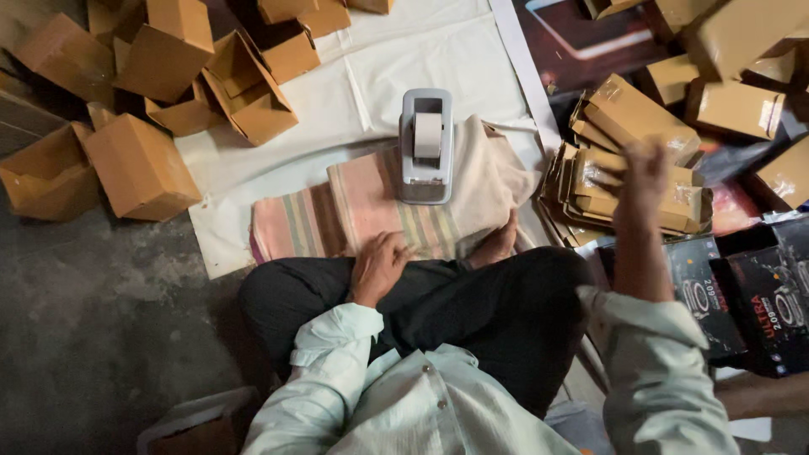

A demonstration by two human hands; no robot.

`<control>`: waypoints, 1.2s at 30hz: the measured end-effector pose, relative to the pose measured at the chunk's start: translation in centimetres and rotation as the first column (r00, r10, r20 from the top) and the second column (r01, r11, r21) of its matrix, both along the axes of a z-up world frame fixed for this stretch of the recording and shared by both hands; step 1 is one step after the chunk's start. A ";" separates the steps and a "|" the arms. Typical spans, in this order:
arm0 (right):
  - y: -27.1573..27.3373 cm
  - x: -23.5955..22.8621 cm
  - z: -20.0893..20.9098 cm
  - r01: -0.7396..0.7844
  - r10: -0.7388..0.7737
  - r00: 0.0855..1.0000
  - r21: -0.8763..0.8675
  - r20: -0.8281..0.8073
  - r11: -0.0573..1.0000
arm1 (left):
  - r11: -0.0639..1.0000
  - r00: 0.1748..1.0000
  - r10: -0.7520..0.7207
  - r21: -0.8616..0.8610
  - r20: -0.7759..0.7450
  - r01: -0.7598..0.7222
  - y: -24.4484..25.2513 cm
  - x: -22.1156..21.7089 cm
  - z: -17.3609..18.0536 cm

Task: The person sits cross-legged on the floor and repeatedly folds the flaps of small cardboard boxes. They use a tape dispenser to apply clear packing tape to seal the boxes, then place the finished boxes into a pile to the right.

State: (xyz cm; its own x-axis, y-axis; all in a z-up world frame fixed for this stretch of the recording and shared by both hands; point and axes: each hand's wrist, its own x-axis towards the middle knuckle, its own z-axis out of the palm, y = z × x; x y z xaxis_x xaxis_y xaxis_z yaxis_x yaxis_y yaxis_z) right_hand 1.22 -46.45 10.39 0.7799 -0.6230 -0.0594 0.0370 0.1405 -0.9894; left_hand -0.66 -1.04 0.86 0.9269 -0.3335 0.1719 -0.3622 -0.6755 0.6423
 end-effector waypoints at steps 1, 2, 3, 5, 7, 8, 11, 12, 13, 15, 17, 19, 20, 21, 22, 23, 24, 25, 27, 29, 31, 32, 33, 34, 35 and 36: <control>1.4 -0.6 -1.4 -0.102 0.093 0.991 -0.109 -0.092 0.989 | 1.000 1.000 0.001 -0.008 -0.015 -0.001 0.0 -0.3 -0.2; 2.6 -1.4 -2.3 -0.213 0.173 0.966 -0.209 -0.192 0.955 | 1.000 1.000 0.001 -0.017 -0.031 -0.002 0.1 -0.6 -0.2; 4.2 -2.3 -3.1 -0.258 0.192 0.936 -0.202 -0.296 0.945 | 1.000 0.999 0.001 -0.023 -0.040 -0.002 0.3 -0.6 -0.1; 6.6 -2.8 -3.5 -0.407 0.300 0.862 -0.205 -0.409 0.890 | 0.999 1.000 -0.005 -0.050 -0.030 0.003 0.1 -0.4 0.2; 7.6 -3.0 -3.0 -0.594 0.465 0.770 -0.227 -0.437 0.772 | 1.000 1.000 0.002 -0.024 -0.014 -0.003 -0.4 -0.4 0.7; 8.0 -3.1 -2.9 -0.601 0.453 0.766 -0.260 -0.457 0.756 | 1.000 1.000 0.012 0.013 -0.002 -0.012 -0.7 -0.5 0.9; 7.4 -1.6 -3.1 -0.610 0.393 0.779 -0.446 -0.488 0.655 | 0.992 1.000 -0.019 0.126 -0.013 0.020 -1.7 0.0 1.6; 6.5 -1.1 -3.5 -0.589 0.356 0.803 -0.550 -0.478 0.591 | 0.985 0.999 -0.037 0.166 -0.031 0.042 -1.8 0.1 1.7; 5.7 -0.8 -4.4 -0.564 0.322 0.825 -0.640 -0.464 0.522 | 0.986 0.999 -0.035 0.161 -0.018 0.037 -1.9 0.0 1.8; 2.5 1.1 -6.1 -0.637 -0.029 0.754 -0.740 -0.657 0.217 | 0.988 0.999 -0.033 0.151 0.010 0.031 -2.0 0.0 2.0; -2.3 1.2 -7.5 -0.452 -0.066 0.892 -0.886 -0.448 -0.099 | 0.990 1.000 -0.022 0.139 0.011 0.021 -2.1 0.1 2.3; -6.7 2.2 -8.7 -0.754 -0.219 0.637 -0.656 -0.739 0.020 | 0.992 1.000 -0.016 0.124 0.016 0.014 -2.3 0.3 2.5; -8.6 2.0 -9.1 -0.773 -0.215 0.616 -0.634 -0.758 0.020 | 0.993 1.000 -0.013 0.117 0.017 0.010 -2.3 0.5 2.6; -10.1 1.8 -9.6 -0.792 -0.210 0.594 -0.610 -0.777 0.019 | 0.994 1.000 -0.008 0.109 0.018 0.006 -2.3 0.5 2.6; -11.0 1.8 -10.1 -0.810 -0.206 0.571 -0.586 -0.795 0.017 | 0.993 1.000 -0.002 0.114 0.009 0.001 -2.2 0.6 2.5; -11.6 1.7 -10.5 -0.814 -0.214 0.566 -0.580 -0.796 0.006 | 0.993 1.000 0.003 0.120 -0.001 -0.003 -2.2 0.6 2.4; -12.0 1.8 -10.6 -0.818 -0.223 0.561 -0.575 -0.797 -0.005 | 0.992 1.000 0.008 0.126 -0.010 -0.006 -2.1 0.6 2.3; -12.2 1.6 -10.5 -0.823 -0.236 0.554 -0.567 -0.798 -0.013 | 0.992 1.000 0.006 0.123 -0.008 -0.005 -2.2 0.6 2.2; -12.0 1.6 -10.2 -0.786 -0.210 0.616 -0.610 -0.759 -0.100 | 0.993 1.000 0.003 0.117 -0.003 -0.003 -2.4 0.5 2.0; -11.3 2.1 -9.3 -0.775 -0.238 0.632 -0.600 -0.737 -0.199 | 0.993 1.000 -0.002 0.115 0.012 0.001 -2.4 0.9 2.0; -10.4 2.1 -8.3 -0.793 -0.325 0.607 -0.528 -0.725 -0.303 | 0.993 1.000 0.000 0.120 0.011 -0.001 -2.3 0.7 2.1; -10.0 1.9 -7.8 -0.738 -0.284 0.672 -0.584 -0.684 -0.339 | 0.992 1.000 0.003 0.124 0.001 -0.003 -2.2 0.6 2.2; -9.8 1.6 -7.3 -0.677 -0.242 0.731 -0.636 -0.637 -0.370 | 0.992 1.000 0.004 0.128 -0.009 -0.003 -2.1 0.6 2.1; -9.7 1.4 -6.6 -0.611 -0.197 0.786 -0.685 -0.586 -0.397 | 0.992 1.000 0.008 0.127 -0.013 -0.006 -2.1 0.5 2.1; -9.6 1.1 -6.0 -0.575 -0.158 0.807 -0.697 -0.569 -0.428 | 0.992 1.000 0.007 0.124 -0.018 -0.004 -2.2 0.5 2.0; -9.5 0.9 -5.4 -0.561 -0.137 0.814 -0.705 -0.564 -0.434 | 0.993 1.000 0.005 0.121 -0.023 -0.002 -2.2 0.4 1.8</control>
